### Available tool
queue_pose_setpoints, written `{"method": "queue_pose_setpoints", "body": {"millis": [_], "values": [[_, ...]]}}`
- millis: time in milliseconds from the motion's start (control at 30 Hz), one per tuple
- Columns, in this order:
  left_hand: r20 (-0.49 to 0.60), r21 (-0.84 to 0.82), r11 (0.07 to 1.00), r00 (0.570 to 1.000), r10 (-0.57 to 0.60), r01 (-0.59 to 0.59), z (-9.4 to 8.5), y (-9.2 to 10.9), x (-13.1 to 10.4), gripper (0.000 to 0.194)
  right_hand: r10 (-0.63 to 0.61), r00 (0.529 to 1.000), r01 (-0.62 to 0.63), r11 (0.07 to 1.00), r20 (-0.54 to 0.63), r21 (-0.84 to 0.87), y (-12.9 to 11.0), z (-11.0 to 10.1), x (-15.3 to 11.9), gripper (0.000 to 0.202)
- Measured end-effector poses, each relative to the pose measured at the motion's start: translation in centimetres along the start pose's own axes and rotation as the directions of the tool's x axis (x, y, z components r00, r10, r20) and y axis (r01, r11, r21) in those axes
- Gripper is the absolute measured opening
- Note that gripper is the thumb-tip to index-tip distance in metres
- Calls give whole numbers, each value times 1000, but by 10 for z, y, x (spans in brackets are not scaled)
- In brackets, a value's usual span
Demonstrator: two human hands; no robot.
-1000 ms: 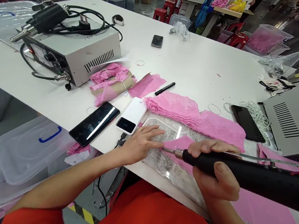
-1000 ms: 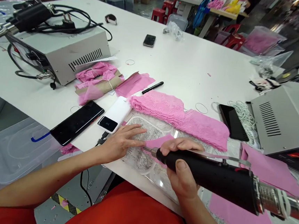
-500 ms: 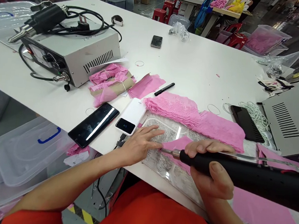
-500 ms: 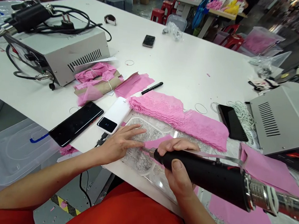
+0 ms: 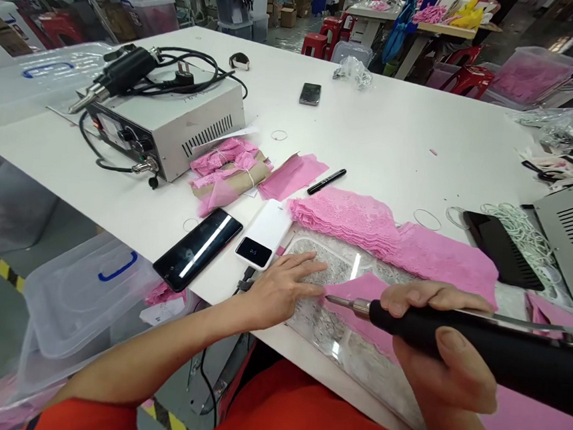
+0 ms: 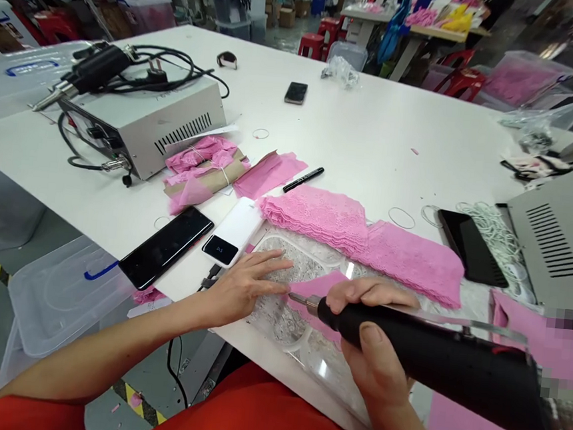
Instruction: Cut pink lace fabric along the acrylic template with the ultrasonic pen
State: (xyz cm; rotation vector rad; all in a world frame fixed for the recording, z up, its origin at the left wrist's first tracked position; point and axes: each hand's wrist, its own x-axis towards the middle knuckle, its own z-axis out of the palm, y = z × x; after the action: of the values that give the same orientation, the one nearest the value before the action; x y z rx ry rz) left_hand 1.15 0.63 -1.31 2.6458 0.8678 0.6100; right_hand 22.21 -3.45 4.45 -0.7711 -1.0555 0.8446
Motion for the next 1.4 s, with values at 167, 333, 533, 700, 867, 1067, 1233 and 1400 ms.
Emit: {"method": "queue_pose_setpoints", "body": {"millis": [167,333,533,700,867,1067,1233,1400], "values": [[-84,25,997,994,76,-74,-4,8,-1,43,-131,975,119,990,-181,-77,-8,-23,24,10],[-85,70,987,985,150,-145,0,11,0,28,-145,954,118,986,-261,-115,-2,-37,39,8],[-97,87,980,977,189,-181,2,10,-1,28,-146,950,118,986,-275,-115,7,-41,40,9],[-96,70,978,975,202,-196,-1,10,-1,27,-138,950,111,988,-281,-110,9,-41,40,10],[-104,70,976,971,214,-208,-3,10,-1,27,-125,963,100,988,-239,-114,11,-38,40,10],[-98,65,976,972,212,-206,-2,9,-1,27,-153,964,126,983,-218,-133,12,-41,40,10],[-109,62,976,971,214,-209,-2,9,-1,27,-172,954,140,980,-244,-145,11,-43,41,11],[-123,65,976,969,214,-207,-2,10,-1,26,-185,958,155,977,-221,-143,11,-40,40,12]]}}
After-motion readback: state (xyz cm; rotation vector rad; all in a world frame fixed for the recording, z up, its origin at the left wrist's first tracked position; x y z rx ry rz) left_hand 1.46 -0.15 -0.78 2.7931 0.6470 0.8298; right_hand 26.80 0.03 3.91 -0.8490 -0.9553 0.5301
